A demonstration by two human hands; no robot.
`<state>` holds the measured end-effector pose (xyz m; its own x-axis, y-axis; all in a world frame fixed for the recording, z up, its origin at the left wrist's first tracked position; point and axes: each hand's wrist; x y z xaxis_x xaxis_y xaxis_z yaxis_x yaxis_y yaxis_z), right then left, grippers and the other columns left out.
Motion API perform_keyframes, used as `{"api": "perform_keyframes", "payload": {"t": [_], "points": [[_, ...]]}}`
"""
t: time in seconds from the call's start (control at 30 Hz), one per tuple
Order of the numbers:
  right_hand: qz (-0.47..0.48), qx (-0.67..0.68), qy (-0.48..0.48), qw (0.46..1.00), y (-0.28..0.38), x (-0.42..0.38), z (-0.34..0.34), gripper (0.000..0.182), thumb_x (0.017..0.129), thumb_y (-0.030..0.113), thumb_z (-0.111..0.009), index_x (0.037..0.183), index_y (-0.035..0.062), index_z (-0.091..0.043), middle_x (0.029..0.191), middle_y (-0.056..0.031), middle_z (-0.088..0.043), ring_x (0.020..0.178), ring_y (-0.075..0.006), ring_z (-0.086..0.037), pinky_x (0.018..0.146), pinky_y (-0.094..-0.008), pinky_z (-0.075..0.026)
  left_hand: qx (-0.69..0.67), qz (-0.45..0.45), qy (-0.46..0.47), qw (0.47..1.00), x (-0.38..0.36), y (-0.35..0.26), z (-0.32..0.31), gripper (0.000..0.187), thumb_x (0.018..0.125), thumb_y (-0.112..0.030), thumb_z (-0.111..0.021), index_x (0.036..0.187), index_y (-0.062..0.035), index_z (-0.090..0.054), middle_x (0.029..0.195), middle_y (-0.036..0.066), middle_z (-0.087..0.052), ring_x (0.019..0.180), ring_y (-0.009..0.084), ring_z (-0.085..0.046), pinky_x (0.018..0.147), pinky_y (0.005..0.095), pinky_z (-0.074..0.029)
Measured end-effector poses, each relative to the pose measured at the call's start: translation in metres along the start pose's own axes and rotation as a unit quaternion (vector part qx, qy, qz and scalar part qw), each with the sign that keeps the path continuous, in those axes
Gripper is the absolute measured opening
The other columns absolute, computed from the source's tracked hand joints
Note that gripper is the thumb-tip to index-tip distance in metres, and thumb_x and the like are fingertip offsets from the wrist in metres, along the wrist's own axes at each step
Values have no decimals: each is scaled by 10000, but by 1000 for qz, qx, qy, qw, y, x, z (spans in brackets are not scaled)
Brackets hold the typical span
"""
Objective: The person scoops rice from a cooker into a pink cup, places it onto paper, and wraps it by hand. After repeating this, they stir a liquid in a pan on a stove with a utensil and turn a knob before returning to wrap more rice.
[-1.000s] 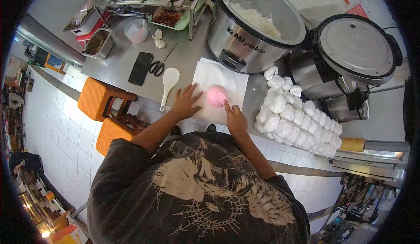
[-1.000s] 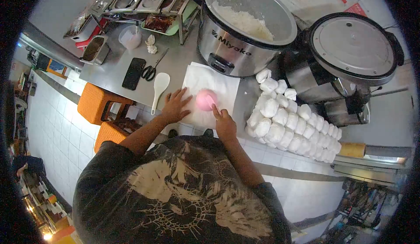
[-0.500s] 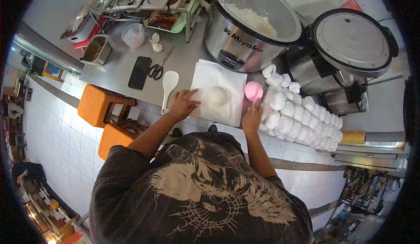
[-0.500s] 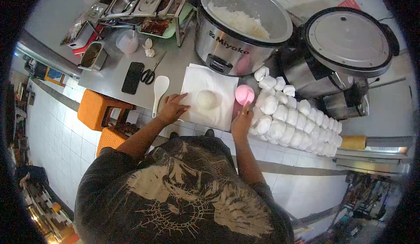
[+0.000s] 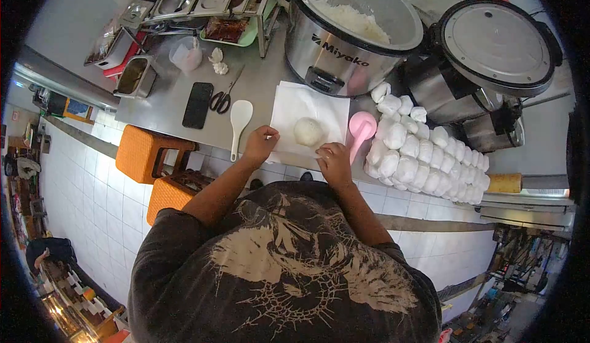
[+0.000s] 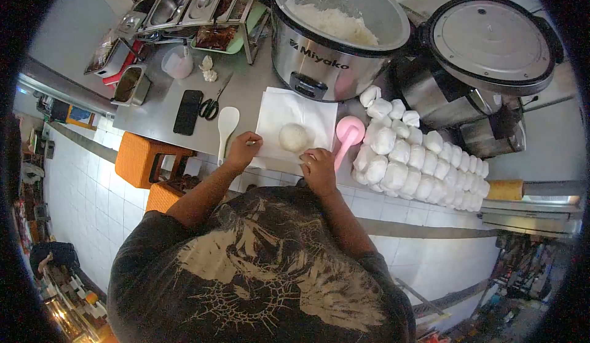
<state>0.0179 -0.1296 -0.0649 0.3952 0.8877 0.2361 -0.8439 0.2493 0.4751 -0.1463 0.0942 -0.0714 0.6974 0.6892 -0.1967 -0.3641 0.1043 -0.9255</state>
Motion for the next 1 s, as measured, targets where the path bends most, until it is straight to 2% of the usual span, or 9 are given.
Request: {"api": "perform_keyframes", "payload": {"t": [0.07,0.2,0.4,0.67,0.77,0.83,0.9,0.97,1.0], "points": [[1,71,-23,997,1,3,1,310,753,237,-819,1008,82,-737,1079,-92,-670,1076,-308,-590,965,-450,-451,16,-49,16,999,3,12,6,179,898,-142,-723,996,2,-683,915,133,-721,802,216,-688,747,338,-556],[-5,156,-19,988,-5,0,-5,327,752,297,-845,984,88,-749,1040,-101,-689,1048,-317,-612,917,-437,-486,46,-43,25,998,-2,11,9,176,892,-146,-734,982,-3,-687,906,130,-720,801,209,-688,749,335,-552],[-16,125,-15,992,10,11,-11,330,756,341,-840,976,109,-760,1067,-90,-699,1062,-295,-624,921,-442,-481,61,-36,25,997,-1,15,8,185,893,-160,-736,977,-4,-684,868,126,-721,794,211,-690,746,341,-549],[17,104,-2,994,18,25,-22,123,829,180,-727,926,103,-726,1033,-77,-695,1063,-307,-612,911,-475,-442,71,-34,18,997,-1,19,6,237,915,-212,-729,1016,-6,-670,853,111,-700,771,206,-663,706,327,-534],[5,106,6,994,17,25,-26,131,835,170,-718,943,97,-711,1024,-83,-685,1067,-303,-600,922,-477,-417,147,-125,-45,980,-3,13,1,224,863,-221,-767,980,-45,-691,869,115,-692,835,257,-682,793,407,-536],[-3,112,1,994,13,27,-31,153,837,175,-719,964,91,-703,1026,-81,-677,1072,-299,-594,922,-476,-411,300,-277,-102,907,-25,-53,4,224,849,-246,-770,971,-75,-694,925,107,-688,920,267,-668,858,472,-500],[-8,117,-17,993,12,27,-35,171,841,178,-718,982,85,-696,1033,-75,-671,1074,-298,-590,919,-474,-412,377,-347,-92,854,-32,-67,4,214,841,-258,-763,970,-101,-697,980,92,-688,993,274,-651,912,525,-460],[8,58,-42,997,27,28,-16,176,848,176,-710,994,80,-689,1053,-76,-662,1083,-301,-582,923,-474,-413,387,-347,-22,854,-22,-33,-6,198,840,-257,-747,978,-122,-700,1034,71,-691,1054,276,-632,954,566,-415],[16,27,-56,998,32,28,-8,179,851,175,-707,1000,77,-686,1064,-77,-657,1088,-303,-579,924,-474,-413,383,-305,7,872,-12,-17,-7,184,840,-237,-739,979,-123,-702,1021,62,-692,1052,277,-634,951,556,-422]]}}
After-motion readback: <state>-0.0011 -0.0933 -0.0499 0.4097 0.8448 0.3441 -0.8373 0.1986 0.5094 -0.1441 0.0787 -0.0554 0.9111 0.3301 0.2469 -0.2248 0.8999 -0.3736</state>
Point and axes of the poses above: each hand's wrist, its own x-axis towards the middle knuckle, its own z-axis out of the back of the hand, y = z × x
